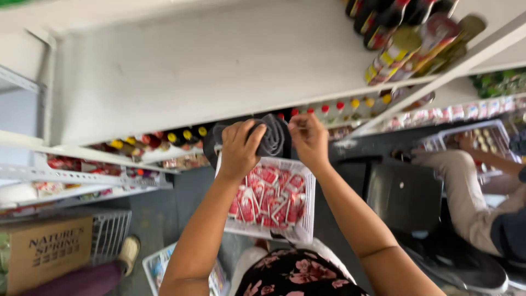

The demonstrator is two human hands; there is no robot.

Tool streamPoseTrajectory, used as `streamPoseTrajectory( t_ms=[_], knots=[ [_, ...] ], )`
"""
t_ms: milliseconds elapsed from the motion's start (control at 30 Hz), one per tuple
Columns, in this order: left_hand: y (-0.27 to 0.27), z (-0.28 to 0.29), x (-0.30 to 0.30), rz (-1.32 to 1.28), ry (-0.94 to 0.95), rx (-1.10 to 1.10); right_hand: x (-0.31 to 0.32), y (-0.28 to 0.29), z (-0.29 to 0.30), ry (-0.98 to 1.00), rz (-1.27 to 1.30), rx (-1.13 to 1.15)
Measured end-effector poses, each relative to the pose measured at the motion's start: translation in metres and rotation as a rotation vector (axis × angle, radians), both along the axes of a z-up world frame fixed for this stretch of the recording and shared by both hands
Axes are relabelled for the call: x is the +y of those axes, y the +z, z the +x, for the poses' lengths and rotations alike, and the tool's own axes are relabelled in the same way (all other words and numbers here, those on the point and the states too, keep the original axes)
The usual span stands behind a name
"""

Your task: Cleaning store shelves with a rag and stocking individual condiment packets.

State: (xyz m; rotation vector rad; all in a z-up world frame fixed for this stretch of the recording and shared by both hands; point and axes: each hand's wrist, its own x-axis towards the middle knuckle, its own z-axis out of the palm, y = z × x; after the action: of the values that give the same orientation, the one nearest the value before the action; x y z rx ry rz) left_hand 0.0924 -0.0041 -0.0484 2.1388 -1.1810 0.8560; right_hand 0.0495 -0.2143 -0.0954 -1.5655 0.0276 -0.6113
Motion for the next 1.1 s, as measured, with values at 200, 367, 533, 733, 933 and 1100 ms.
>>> streamPoseTrajectory(
  t_ms=[200, 367, 533, 733, 933, 1100],
  knots=[
    [-0.133, -0.049, 0.063, 0.044, 0.17, 0.417, 0.021, -0.212, -0.044, 0.086, -0.133, 0.562],
    [-0.21, -0.075, 0.096, 0.12, 0.227, 0.609, 0.032, -0.36, -0.081, 0.182, -0.383, 0.901],
    [-0.251, -0.089, 0.107, 0.172, 0.209, 0.749, 0.041, -0.454, -0.118, 0.249, -0.663, 1.087],
    [-0.286, -0.097, 0.118, 0.194, 0.189, 0.828, 0.053, -0.418, -0.114, 0.179, -1.125, 1.126],
    [-0.296, -0.109, 0.131, 0.227, 0.181, 0.88, 0.046, -0.473, -0.134, 0.143, -1.358, 1.081],
    [-0.28, -0.111, 0.13, 0.153, 0.125, 0.914, 0.055, -0.389, -0.102, 0.488, -1.44, 1.034]
  ],
)
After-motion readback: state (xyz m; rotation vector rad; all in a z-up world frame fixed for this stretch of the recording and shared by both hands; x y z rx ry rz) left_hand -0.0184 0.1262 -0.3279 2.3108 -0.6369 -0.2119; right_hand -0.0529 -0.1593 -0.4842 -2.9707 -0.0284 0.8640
